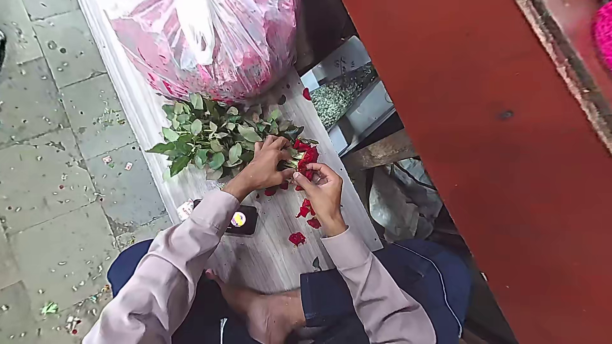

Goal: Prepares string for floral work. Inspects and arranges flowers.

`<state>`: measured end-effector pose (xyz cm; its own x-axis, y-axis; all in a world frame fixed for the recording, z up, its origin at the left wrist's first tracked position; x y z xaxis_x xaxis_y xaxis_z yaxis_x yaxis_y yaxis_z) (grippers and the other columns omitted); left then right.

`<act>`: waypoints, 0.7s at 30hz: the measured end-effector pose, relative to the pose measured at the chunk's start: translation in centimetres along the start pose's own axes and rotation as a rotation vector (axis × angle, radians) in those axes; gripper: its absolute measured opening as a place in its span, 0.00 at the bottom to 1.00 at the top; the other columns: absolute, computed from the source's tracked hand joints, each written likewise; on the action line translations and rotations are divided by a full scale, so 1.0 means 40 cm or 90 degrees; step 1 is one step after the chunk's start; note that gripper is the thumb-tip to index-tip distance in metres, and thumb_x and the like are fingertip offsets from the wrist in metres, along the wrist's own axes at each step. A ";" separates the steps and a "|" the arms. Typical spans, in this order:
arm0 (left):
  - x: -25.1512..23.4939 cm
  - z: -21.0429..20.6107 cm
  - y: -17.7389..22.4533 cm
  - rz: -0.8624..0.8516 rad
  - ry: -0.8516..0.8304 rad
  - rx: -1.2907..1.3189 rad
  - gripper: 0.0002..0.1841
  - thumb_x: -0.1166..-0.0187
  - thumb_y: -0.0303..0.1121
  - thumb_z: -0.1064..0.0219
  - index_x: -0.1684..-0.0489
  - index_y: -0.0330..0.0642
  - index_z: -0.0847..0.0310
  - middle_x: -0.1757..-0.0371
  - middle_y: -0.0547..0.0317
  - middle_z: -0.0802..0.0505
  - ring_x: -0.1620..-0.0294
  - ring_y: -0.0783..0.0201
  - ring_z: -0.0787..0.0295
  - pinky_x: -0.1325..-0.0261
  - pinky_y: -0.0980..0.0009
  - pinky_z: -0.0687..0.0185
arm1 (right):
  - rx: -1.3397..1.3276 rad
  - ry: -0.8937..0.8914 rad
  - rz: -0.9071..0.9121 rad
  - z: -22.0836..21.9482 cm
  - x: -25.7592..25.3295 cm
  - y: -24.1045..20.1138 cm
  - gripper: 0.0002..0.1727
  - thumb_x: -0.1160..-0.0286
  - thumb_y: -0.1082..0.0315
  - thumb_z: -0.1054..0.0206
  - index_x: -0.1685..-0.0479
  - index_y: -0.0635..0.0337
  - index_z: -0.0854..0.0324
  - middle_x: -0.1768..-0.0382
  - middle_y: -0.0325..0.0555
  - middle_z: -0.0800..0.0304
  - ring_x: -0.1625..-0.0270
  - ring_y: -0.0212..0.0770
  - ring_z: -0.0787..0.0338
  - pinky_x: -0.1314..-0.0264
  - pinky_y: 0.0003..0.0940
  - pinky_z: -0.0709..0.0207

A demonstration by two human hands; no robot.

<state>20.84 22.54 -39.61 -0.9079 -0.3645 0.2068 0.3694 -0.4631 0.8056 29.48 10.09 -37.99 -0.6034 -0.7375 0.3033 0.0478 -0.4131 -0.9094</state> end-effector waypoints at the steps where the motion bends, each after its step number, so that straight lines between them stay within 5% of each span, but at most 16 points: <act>1: -0.002 -0.002 -0.001 0.004 0.005 -0.007 0.15 0.27 0.45 0.29 0.60 0.42 0.06 0.26 0.48 0.18 0.19 0.41 0.35 0.28 0.33 0.45 | 0.021 0.017 0.017 0.005 0.002 -0.006 0.16 0.35 0.68 0.18 0.50 0.59 0.12 0.64 0.43 0.09 0.72 0.32 0.15 0.71 0.29 0.18; 7: -0.009 -0.007 -0.013 0.044 0.047 -0.063 0.16 0.26 0.46 0.31 0.66 0.40 0.08 0.29 0.48 0.17 0.21 0.41 0.33 0.28 0.34 0.43 | 0.157 0.144 0.128 0.024 0.026 -0.041 0.12 0.45 0.77 0.16 0.61 0.60 0.07 0.46 0.51 0.08 0.50 0.40 0.08 0.59 0.34 0.13; 10: -0.011 0.010 -0.022 0.051 0.051 -0.046 0.18 0.24 0.48 0.30 0.67 0.40 0.09 0.29 0.47 0.18 0.21 0.41 0.33 0.28 0.33 0.43 | 0.105 0.130 0.115 0.044 0.018 -0.027 0.13 0.44 0.76 0.16 0.58 0.61 0.07 0.48 0.48 0.06 0.51 0.37 0.07 0.56 0.32 0.12; 13: -0.013 0.020 -0.021 0.037 0.045 -0.037 0.18 0.24 0.49 0.29 0.65 0.40 0.09 0.32 0.47 0.17 0.25 0.42 0.31 0.30 0.36 0.41 | -0.121 0.018 -0.036 0.030 0.019 -0.014 0.17 0.38 0.75 0.19 0.47 0.60 0.12 0.54 0.45 0.07 0.62 0.35 0.10 0.61 0.31 0.13; 16: -0.014 0.022 -0.023 0.032 0.053 -0.062 0.16 0.24 0.46 0.28 0.61 0.39 0.08 0.33 0.45 0.15 0.25 0.41 0.29 0.31 0.35 0.39 | -0.474 -0.148 -0.129 0.001 0.066 -0.072 0.15 0.22 0.77 0.38 0.38 0.56 0.21 0.46 0.50 0.11 0.49 0.43 0.07 0.40 0.40 0.11; 21: -0.011 0.023 0.004 -0.006 -0.025 -0.065 0.16 0.27 0.43 0.26 0.53 0.41 0.07 0.31 0.45 0.15 0.24 0.40 0.29 0.30 0.33 0.37 | -0.625 -0.383 0.081 0.046 0.271 -0.408 0.16 0.23 0.61 0.27 0.38 0.44 0.14 0.43 0.44 0.10 0.50 0.40 0.06 0.53 0.34 0.08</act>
<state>21.13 23.37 -39.06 -0.9176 -0.3287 0.2236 0.3780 -0.5472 0.7468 23.61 7.84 -19.33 -0.1501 -0.9878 0.0409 -0.7173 0.0803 -0.6922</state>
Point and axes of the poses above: each hand's wrist, its own x-axis away from the middle knuckle, its own z-axis out of the back of the hand, y = z × x, the point moved 10 cm from there along -x, towards the middle knuckle
